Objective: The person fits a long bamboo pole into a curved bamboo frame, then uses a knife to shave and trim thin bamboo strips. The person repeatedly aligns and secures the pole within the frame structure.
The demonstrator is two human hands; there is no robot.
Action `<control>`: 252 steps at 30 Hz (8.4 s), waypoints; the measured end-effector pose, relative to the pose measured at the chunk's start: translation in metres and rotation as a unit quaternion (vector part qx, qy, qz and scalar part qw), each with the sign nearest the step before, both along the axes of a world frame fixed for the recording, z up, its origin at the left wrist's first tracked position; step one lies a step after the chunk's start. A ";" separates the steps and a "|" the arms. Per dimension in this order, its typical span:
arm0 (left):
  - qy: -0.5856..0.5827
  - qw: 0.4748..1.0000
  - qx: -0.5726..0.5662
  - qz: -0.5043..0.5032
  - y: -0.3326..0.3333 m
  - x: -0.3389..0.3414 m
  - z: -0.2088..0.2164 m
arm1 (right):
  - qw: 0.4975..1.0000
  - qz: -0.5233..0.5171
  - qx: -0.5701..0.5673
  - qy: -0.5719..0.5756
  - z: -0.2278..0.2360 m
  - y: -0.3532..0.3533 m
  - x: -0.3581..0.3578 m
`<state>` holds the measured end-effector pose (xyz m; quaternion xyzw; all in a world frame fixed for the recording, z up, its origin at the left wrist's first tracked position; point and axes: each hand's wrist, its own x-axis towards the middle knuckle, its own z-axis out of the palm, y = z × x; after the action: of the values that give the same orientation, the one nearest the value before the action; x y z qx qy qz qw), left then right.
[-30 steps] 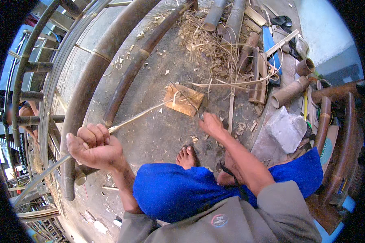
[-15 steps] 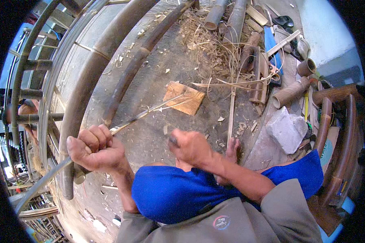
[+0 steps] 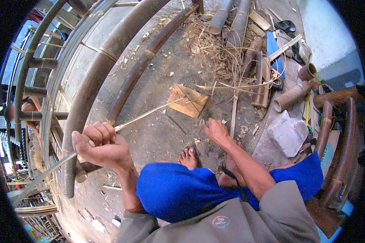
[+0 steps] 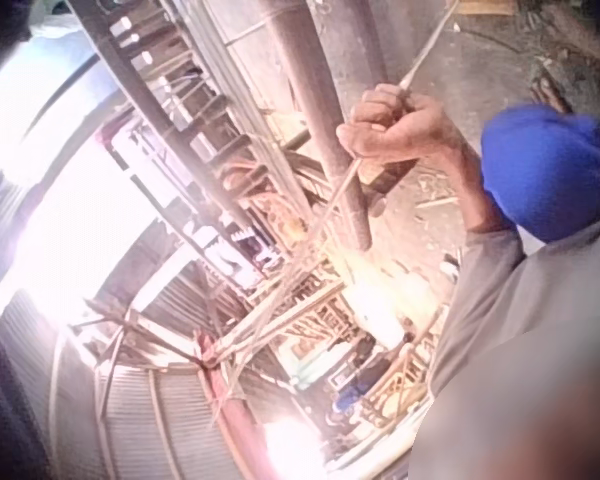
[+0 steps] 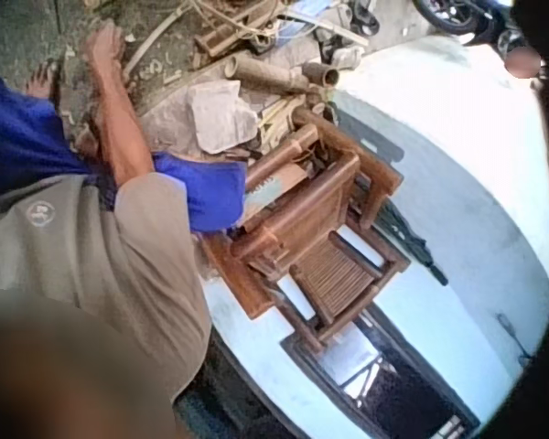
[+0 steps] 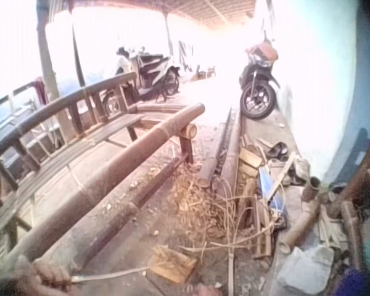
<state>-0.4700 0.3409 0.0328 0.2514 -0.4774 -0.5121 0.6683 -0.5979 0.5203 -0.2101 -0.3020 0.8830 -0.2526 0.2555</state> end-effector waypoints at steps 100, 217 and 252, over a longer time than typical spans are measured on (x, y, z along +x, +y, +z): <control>-0.036 0.997 -0.022 0.060 -0.015 -0.008 0.001 | 0.999 0.040 -0.017 -0.006 -0.021 -0.014 0.012; -0.017 0.973 -0.168 -0.159 -0.101 -0.046 0.155 | 0.991 -0.038 -0.119 -0.051 -0.032 0.018 0.002; -0.039 0.997 -0.069 -0.024 -0.011 -0.025 0.013 | 0.948 0.076 -0.308 -0.016 0.098 -0.055 0.048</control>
<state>-0.4954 0.3299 0.0461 0.2133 -0.5430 -0.4839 0.6523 -0.5500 0.4656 -0.1121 -0.4284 0.7323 -0.4967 0.1831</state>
